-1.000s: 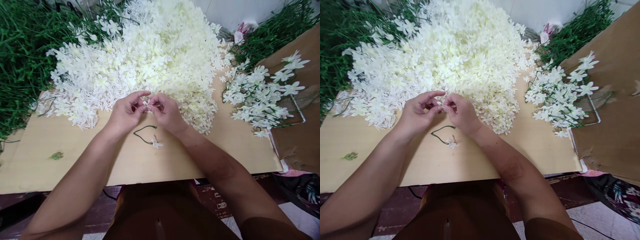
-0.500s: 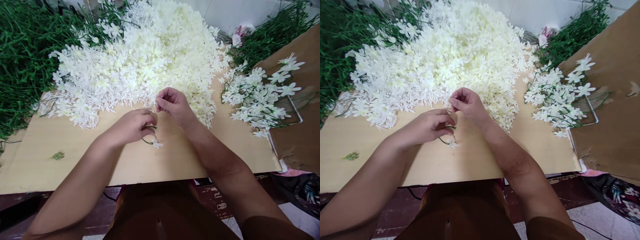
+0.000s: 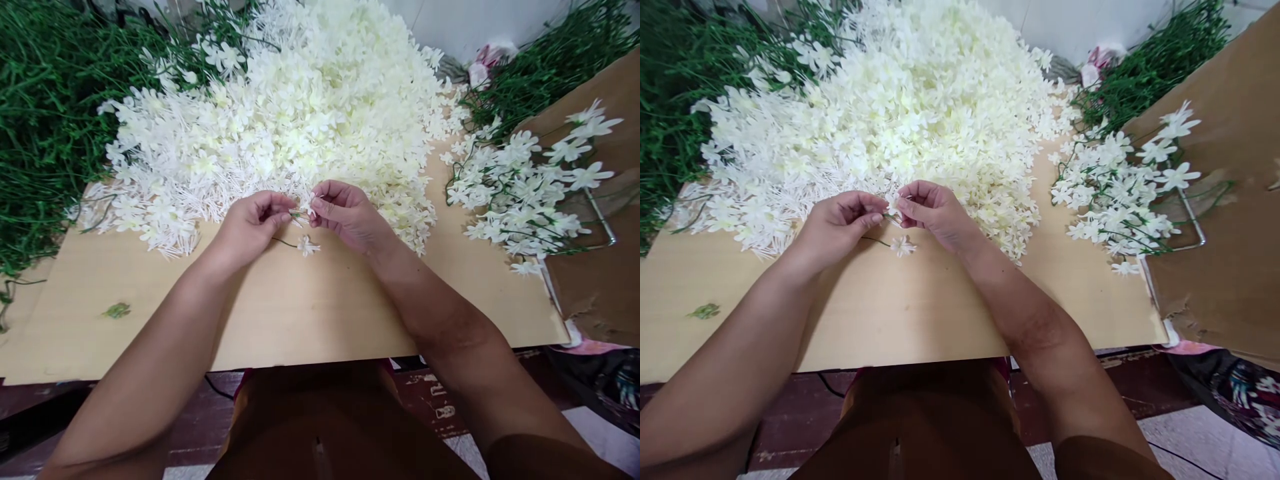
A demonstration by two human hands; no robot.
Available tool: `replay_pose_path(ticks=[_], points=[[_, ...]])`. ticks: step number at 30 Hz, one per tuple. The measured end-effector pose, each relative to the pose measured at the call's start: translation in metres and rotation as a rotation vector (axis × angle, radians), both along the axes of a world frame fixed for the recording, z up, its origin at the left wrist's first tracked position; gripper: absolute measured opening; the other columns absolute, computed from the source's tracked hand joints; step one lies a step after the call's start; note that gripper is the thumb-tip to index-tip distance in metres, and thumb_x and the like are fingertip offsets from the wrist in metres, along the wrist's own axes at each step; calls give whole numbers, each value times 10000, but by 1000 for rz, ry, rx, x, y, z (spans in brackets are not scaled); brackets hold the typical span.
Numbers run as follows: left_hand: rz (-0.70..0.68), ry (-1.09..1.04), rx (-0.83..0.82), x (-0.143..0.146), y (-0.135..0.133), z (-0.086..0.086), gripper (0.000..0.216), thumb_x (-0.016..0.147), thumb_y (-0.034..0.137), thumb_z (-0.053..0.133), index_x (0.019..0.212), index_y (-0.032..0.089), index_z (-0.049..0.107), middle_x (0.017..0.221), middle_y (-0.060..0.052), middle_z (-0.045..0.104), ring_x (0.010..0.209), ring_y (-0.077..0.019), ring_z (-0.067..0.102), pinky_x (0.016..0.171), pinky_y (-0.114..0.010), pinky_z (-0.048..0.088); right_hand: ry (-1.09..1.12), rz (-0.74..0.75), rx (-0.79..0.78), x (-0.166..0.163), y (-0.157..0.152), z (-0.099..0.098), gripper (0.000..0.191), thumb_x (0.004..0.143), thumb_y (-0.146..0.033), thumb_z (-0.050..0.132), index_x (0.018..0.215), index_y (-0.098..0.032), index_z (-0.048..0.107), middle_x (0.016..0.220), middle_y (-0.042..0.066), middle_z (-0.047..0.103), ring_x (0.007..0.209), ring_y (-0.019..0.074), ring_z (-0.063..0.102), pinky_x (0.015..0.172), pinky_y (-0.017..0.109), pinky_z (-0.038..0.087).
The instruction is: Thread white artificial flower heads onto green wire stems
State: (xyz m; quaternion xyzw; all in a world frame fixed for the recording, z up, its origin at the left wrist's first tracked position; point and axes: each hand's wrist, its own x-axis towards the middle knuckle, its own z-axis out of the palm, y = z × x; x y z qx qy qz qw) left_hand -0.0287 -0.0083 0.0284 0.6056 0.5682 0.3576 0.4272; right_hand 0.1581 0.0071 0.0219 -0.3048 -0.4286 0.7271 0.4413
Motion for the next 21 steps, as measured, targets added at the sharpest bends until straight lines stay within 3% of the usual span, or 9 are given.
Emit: replay_pose_path(ticks=[9, 21], points=[[119, -235, -121, 4, 2, 3, 59, 713, 179, 728, 730, 157, 675, 648, 11, 648, 574, -102, 546, 564, -225, 460, -39, -24, 1, -4, 4, -9, 495, 525, -451, 943, 778, -173, 621, 634, -67, 634, 577, 54, 593, 614, 207, 561], [62, -195, -114, 2, 3, 0, 167, 699, 284, 759, 731, 165, 646, 661, -9, 645, 620, -133, 574, 562, -256, 491, -78, -100, 37, -11, 3, -12, 527, 511, -509, 930, 770, -182, 607, 615, -66, 617, 552, 62, 570, 594, 226, 549]])
